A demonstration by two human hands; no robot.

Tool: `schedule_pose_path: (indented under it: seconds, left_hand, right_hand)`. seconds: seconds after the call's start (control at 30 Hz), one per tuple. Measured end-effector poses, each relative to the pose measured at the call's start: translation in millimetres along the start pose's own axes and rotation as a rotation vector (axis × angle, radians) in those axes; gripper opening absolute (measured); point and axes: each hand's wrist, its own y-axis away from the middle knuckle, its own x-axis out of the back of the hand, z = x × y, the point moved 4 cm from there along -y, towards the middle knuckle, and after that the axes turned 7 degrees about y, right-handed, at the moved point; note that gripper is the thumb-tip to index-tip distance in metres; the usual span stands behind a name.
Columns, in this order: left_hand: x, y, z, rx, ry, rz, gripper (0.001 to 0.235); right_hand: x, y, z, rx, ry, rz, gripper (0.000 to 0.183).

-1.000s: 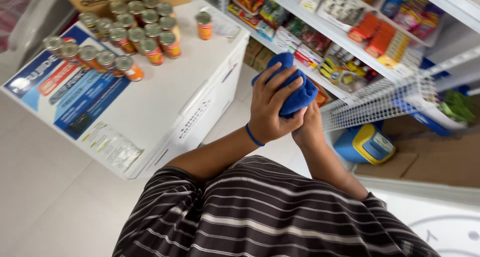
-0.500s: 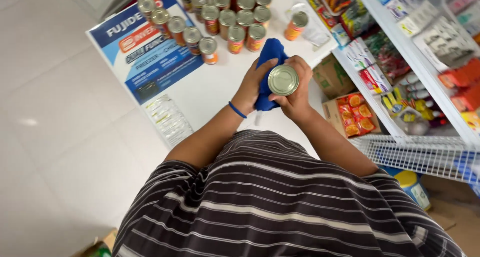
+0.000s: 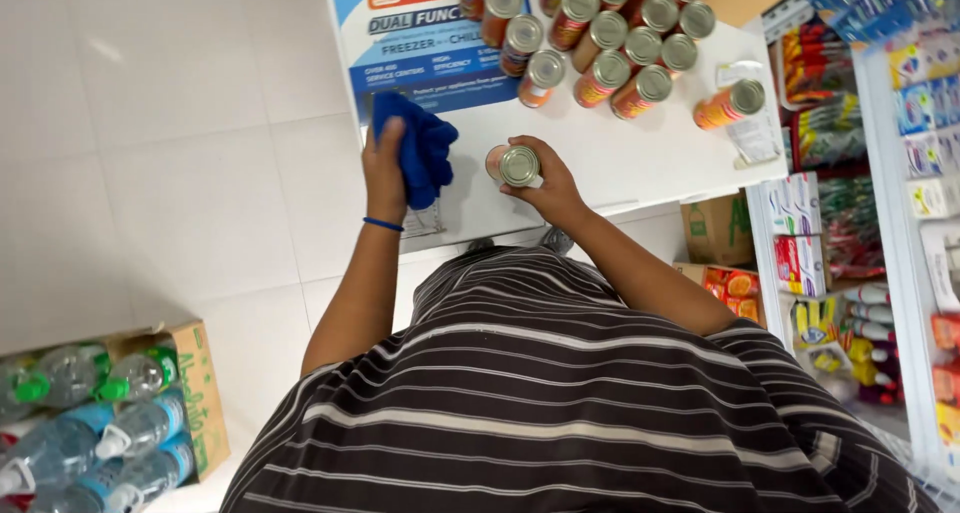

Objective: The person wipes the tops and sides of canned goods with a blue cloth and then places them onto a store shelf. The person repeatedly picks up cans, cleans them, and arranges them in rows on the shelf.

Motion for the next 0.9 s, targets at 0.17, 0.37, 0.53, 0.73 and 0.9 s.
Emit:
schedule_pose_path:
  seconds: [0.17,0.37,0.53,0.73,0.9]
  left_hand:
    - [32.0,4.9,28.4,-0.005,0.075,0.128,0.045]
    - [11.6,29.4,66.3,-0.143,0.075,-0.017,0.035]
    - [-27.0,36.3,57.8,-0.279,0.017,-0.325,0.045]
    - [-101.4,66.4,46.4,-0.549,-0.462,-0.316,0.101]
    - [-154.5,99.9,35.7,-0.551,-0.742,-0.305,0.109]
  right_hand:
    - [-13.5,-16.8,25.6,-0.072,-0.021,-0.066,0.070]
    - [-8.1,-18.3,30.4,-0.098,-0.017,-0.119,0.073]
    - [40.2,-8.4,17.7,0.134,0.093,-0.153,0.076]
    - [218.3,16.8,69.9,0.313,0.446,0.524,0.075]
    - [327.9,26.7,162.8,0.180,0.496,0.738,0.115]
